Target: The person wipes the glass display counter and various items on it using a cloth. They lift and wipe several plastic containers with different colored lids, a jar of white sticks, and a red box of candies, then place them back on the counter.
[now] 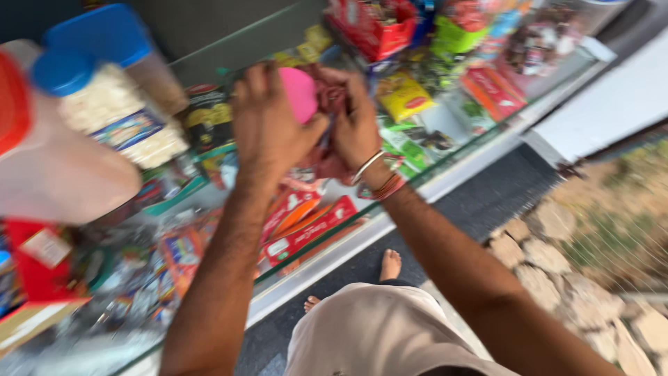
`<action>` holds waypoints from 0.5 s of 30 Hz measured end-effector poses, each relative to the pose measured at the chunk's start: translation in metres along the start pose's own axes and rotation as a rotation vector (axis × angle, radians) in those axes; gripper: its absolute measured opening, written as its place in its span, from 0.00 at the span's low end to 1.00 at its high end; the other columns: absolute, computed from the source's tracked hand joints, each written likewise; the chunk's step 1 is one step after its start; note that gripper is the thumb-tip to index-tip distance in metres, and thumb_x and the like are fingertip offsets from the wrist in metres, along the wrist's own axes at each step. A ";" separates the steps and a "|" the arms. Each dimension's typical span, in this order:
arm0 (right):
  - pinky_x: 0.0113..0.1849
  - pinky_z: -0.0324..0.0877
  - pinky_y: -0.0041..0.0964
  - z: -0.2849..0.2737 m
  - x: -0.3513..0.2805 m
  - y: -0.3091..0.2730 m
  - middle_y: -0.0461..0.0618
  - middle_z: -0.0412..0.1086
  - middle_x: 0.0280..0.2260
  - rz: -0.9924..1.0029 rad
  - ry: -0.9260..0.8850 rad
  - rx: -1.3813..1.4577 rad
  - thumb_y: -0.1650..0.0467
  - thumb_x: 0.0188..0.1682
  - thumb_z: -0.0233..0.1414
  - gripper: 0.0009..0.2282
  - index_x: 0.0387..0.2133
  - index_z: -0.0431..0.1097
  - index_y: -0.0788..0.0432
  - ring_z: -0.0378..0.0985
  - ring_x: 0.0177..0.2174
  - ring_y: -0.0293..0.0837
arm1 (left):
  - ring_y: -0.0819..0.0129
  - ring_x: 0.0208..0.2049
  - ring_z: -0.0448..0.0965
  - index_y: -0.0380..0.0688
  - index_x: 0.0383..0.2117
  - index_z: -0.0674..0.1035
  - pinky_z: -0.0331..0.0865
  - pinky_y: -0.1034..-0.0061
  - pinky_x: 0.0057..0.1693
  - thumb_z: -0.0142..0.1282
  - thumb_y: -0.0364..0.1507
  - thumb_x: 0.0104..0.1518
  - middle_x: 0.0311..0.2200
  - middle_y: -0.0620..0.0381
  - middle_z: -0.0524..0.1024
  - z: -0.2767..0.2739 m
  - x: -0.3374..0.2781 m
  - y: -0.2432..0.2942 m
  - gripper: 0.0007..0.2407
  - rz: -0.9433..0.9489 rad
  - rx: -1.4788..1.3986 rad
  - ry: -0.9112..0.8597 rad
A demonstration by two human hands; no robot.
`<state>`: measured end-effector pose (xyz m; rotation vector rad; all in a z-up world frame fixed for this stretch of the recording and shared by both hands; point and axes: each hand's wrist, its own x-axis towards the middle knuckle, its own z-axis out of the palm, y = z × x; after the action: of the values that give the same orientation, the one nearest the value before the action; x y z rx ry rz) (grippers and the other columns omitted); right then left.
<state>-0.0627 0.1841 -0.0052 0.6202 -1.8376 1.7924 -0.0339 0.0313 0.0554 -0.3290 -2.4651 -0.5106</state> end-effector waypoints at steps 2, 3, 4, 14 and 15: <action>0.61 0.67 0.38 -0.007 -0.010 -0.017 0.54 0.70 0.58 0.083 -0.041 0.069 0.78 0.60 0.38 0.17 0.61 0.64 0.62 0.75 0.56 0.44 | 0.41 0.52 0.70 0.33 0.57 0.70 0.66 0.51 0.57 0.76 0.40 0.37 0.54 0.39 0.70 0.002 0.007 -0.008 0.39 0.036 -0.083 0.012; 0.62 0.65 0.40 -0.008 -0.012 -0.024 0.55 0.69 0.59 -0.003 -0.011 -0.021 0.78 0.60 0.40 0.17 0.61 0.64 0.63 0.73 0.58 0.47 | 0.41 0.53 0.70 0.33 0.59 0.69 0.66 0.51 0.58 0.76 0.38 0.38 0.54 0.40 0.70 0.006 0.008 -0.009 0.40 0.075 -0.124 0.023; 0.63 0.64 0.42 -0.011 -0.011 -0.029 0.56 0.68 0.61 -0.087 0.015 -0.114 0.77 0.60 0.42 0.17 0.62 0.65 0.63 0.71 0.60 0.51 | 0.42 0.54 0.70 0.34 0.61 0.69 0.66 0.51 0.59 0.76 0.37 0.39 0.54 0.41 0.71 0.009 0.010 -0.011 0.40 0.114 -0.165 0.033; 0.47 0.77 0.40 -0.065 0.064 -0.006 0.54 0.80 0.40 0.197 0.054 -0.356 0.63 0.58 0.47 0.14 0.50 0.74 0.57 0.84 0.43 0.51 | 0.45 0.58 0.72 0.37 0.61 0.68 0.66 0.54 0.64 0.74 0.30 0.42 0.56 0.42 0.73 0.014 0.048 0.023 0.36 0.429 -0.416 -0.047; 0.48 0.78 0.41 -0.071 0.070 0.001 0.54 0.81 0.40 0.134 -0.003 -0.262 0.63 0.59 0.48 0.14 0.49 0.74 0.58 0.84 0.43 0.52 | 0.44 0.57 0.72 0.36 0.62 0.69 0.66 0.52 0.63 0.75 0.29 0.41 0.55 0.41 0.73 0.015 0.047 0.026 0.37 0.444 -0.419 -0.049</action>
<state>-0.1154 0.2566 0.0394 0.4091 -2.1145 1.5919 -0.0694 0.0665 0.0795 -1.0373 -2.2141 -0.8228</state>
